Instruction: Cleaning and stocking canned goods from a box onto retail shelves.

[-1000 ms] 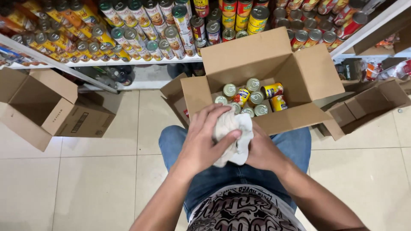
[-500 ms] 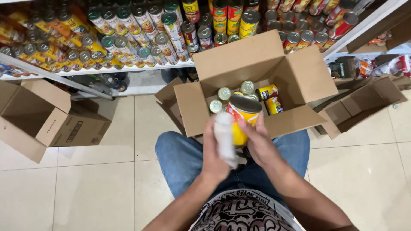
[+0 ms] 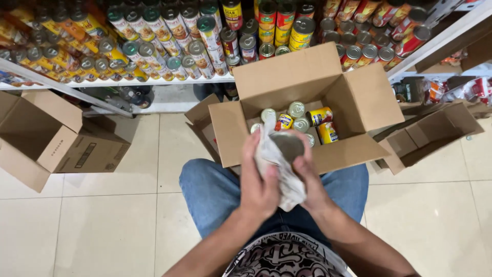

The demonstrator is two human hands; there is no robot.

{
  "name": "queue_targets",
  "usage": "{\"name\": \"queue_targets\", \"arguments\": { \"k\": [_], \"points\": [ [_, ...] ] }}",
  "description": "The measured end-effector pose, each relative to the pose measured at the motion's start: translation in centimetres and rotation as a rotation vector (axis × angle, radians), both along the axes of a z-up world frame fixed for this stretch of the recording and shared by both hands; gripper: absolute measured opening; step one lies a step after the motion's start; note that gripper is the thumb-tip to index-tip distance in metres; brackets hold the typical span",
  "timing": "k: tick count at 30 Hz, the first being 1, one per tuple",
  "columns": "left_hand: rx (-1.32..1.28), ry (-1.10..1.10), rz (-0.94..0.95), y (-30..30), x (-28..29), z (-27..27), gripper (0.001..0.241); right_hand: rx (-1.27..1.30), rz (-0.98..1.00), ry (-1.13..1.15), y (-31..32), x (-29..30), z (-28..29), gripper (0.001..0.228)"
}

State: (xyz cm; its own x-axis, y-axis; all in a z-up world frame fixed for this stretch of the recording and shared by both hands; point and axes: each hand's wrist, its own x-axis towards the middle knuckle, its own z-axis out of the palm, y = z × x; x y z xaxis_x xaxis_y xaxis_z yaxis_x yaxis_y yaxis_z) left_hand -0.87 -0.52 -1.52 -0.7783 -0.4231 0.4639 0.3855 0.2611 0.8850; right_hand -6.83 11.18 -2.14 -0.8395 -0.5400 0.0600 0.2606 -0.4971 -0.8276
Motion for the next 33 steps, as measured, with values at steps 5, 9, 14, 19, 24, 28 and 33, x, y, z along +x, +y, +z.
{"name": "queue_targets", "arguments": {
  "k": [5, 9, 14, 19, 24, 28, 33],
  "points": [
    [-0.222, -0.138, -0.005, 1.2, 1.4, 0.7, 0.074, 0.075, -0.167, -0.045, 0.5, -0.4, -1.9, 0.059],
    [-0.162, -0.114, 0.006, 0.1, 0.2, 2.3, 0.077, 0.072, -0.097, -0.130, 0.2, -0.1, -3.3, 0.055],
    [0.398, 0.025, -0.210, -0.7, -0.9, 2.8, 0.071, -0.028, -0.041, -0.148, -1.1, 0.0, -1.0, 0.059],
    [0.334, -0.136, -0.211, 1.0, 1.5, 0.0, 0.064, -0.011, -0.199, -0.109, -0.7, -1.2, 0.7, 0.059],
    [0.261, -0.393, -0.208, 1.0, 1.8, 0.3, 0.066, 0.231, -0.407, 0.393, 0.1, -0.8, 0.1, 0.049],
    [0.374, -0.413, -0.247, -1.1, 0.8, -1.6, 0.054, 0.287, -0.284, 0.590, -0.1, -0.5, 1.3, 0.046],
    [0.583, -0.163, -0.171, -2.3, -0.1, 0.4, 0.044, 0.424, -0.218, 0.897, -0.6, 0.0, 2.2, 0.042]
  ]
}}
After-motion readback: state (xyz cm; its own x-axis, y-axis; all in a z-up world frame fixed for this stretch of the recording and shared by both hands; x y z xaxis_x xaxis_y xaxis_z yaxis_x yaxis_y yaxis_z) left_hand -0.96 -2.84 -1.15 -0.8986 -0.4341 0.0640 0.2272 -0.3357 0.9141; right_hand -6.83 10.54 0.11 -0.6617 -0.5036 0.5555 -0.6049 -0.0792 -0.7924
